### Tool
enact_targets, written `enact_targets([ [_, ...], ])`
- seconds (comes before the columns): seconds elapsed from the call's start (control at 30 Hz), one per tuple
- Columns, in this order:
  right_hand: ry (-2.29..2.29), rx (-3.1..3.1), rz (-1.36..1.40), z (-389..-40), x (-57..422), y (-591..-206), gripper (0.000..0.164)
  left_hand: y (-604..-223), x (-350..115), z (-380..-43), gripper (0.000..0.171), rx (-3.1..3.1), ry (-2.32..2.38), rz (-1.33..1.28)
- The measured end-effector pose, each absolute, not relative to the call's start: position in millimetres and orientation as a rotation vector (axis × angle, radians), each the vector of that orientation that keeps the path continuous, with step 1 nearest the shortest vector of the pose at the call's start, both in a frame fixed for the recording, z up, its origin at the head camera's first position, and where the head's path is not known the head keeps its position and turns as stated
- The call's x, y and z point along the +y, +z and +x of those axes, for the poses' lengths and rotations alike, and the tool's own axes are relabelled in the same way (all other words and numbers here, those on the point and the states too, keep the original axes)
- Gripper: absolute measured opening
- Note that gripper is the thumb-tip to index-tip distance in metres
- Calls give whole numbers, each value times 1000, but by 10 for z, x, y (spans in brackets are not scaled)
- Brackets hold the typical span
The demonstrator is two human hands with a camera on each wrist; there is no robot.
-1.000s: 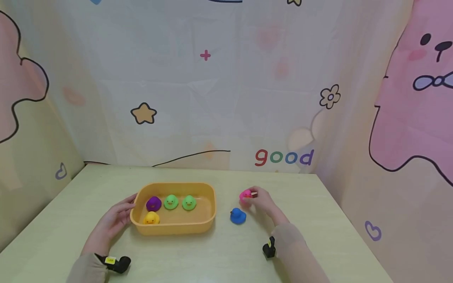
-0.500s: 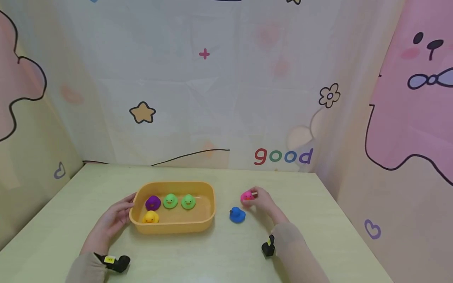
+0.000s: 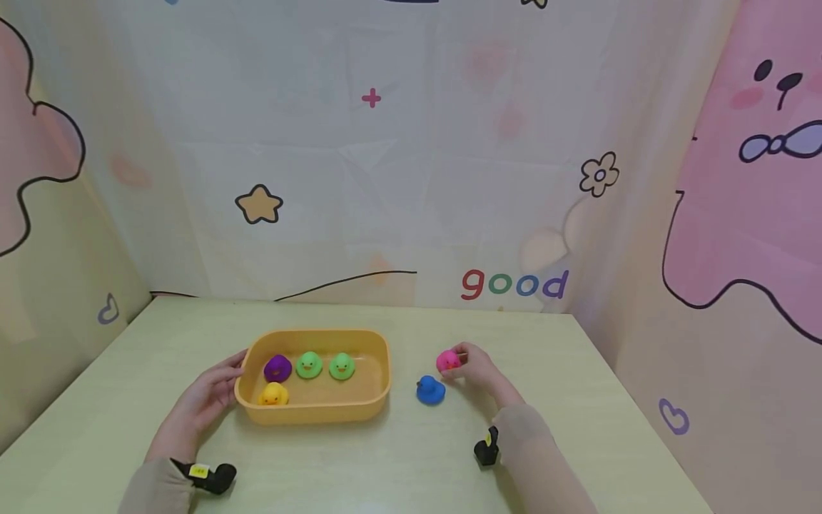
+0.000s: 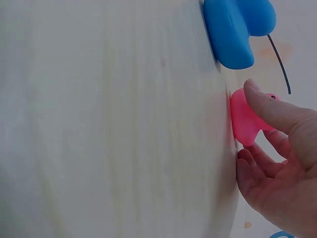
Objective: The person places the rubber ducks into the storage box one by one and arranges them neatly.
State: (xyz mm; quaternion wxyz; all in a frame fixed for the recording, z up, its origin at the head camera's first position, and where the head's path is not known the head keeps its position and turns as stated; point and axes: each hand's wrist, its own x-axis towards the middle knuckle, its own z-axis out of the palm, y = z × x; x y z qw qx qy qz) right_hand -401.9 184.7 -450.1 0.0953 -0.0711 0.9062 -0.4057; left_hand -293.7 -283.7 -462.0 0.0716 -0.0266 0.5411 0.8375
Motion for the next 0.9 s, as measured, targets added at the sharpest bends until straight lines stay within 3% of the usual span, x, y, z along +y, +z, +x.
enact_targets([
  [0.37, -1209, 2679, -202, -3995, 1836, -4497, 55, -4640, -2837, -2944, 64, 1625, 2524, -68],
  [0.9, -1236, 2677, -282, -4038, 1882, -4542, 40, -4646, -2838, -2949, 62, 1634, 2521, -71],
])
